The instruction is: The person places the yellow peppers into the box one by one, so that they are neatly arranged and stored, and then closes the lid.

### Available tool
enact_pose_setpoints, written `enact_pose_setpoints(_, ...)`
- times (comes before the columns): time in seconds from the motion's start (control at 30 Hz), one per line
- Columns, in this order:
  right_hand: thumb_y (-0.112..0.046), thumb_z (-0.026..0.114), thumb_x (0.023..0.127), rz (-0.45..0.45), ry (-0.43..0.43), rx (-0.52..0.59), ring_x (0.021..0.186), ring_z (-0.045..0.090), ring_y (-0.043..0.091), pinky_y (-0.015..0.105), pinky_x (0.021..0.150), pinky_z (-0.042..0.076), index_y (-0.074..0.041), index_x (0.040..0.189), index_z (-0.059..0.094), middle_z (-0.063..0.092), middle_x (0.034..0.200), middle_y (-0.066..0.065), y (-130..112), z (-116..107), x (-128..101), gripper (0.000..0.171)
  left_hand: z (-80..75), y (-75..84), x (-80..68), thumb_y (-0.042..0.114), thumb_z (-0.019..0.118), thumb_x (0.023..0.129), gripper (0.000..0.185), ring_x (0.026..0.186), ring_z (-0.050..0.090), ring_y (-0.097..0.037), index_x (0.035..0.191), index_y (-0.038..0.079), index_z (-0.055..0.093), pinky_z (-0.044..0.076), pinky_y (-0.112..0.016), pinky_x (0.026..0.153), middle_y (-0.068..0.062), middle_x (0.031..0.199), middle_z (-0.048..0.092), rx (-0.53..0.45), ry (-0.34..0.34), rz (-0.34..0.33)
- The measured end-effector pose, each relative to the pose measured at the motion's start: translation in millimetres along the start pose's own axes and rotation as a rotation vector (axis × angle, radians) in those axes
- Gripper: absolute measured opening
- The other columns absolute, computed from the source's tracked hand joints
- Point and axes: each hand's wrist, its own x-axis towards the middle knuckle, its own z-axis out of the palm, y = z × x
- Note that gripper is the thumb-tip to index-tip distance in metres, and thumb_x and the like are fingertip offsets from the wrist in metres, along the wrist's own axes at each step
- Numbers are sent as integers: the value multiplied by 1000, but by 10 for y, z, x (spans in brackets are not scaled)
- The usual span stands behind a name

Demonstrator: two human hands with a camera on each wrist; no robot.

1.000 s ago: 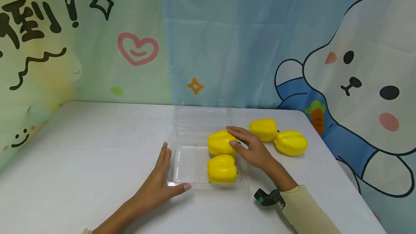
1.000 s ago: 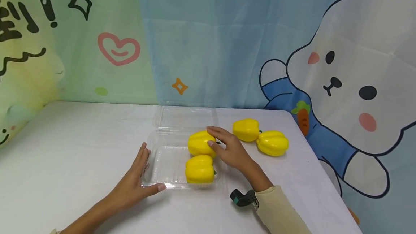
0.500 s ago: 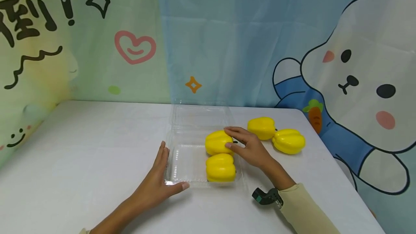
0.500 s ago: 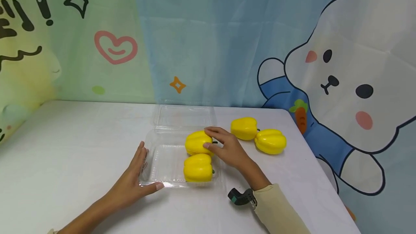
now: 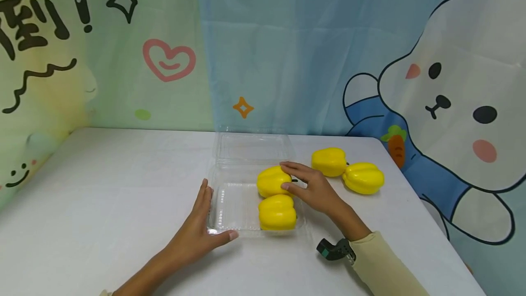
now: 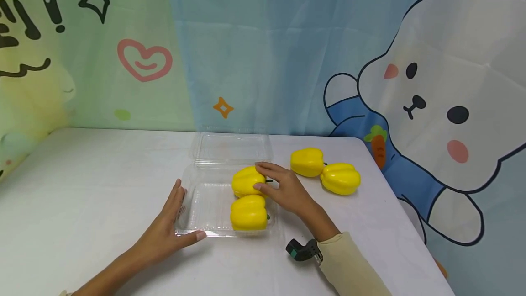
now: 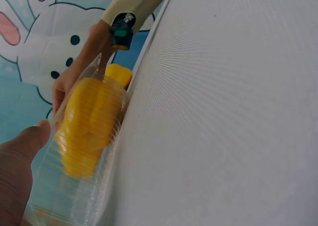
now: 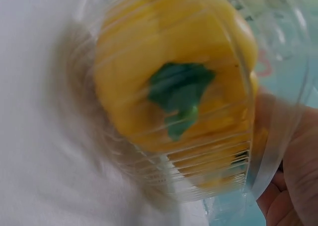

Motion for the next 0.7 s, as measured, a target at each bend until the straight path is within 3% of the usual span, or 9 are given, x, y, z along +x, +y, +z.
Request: enact_pose_setpoints(0.7,-26,66,93,-6,-66,-116,132,44,24,41,105,38,-3,138,53,49,143,7,-23,-8,8,52,-1,3,-7,54,80,74,124,146,6,-23,156,5,0,17,-52,113,0,162,-10,19,3,6)
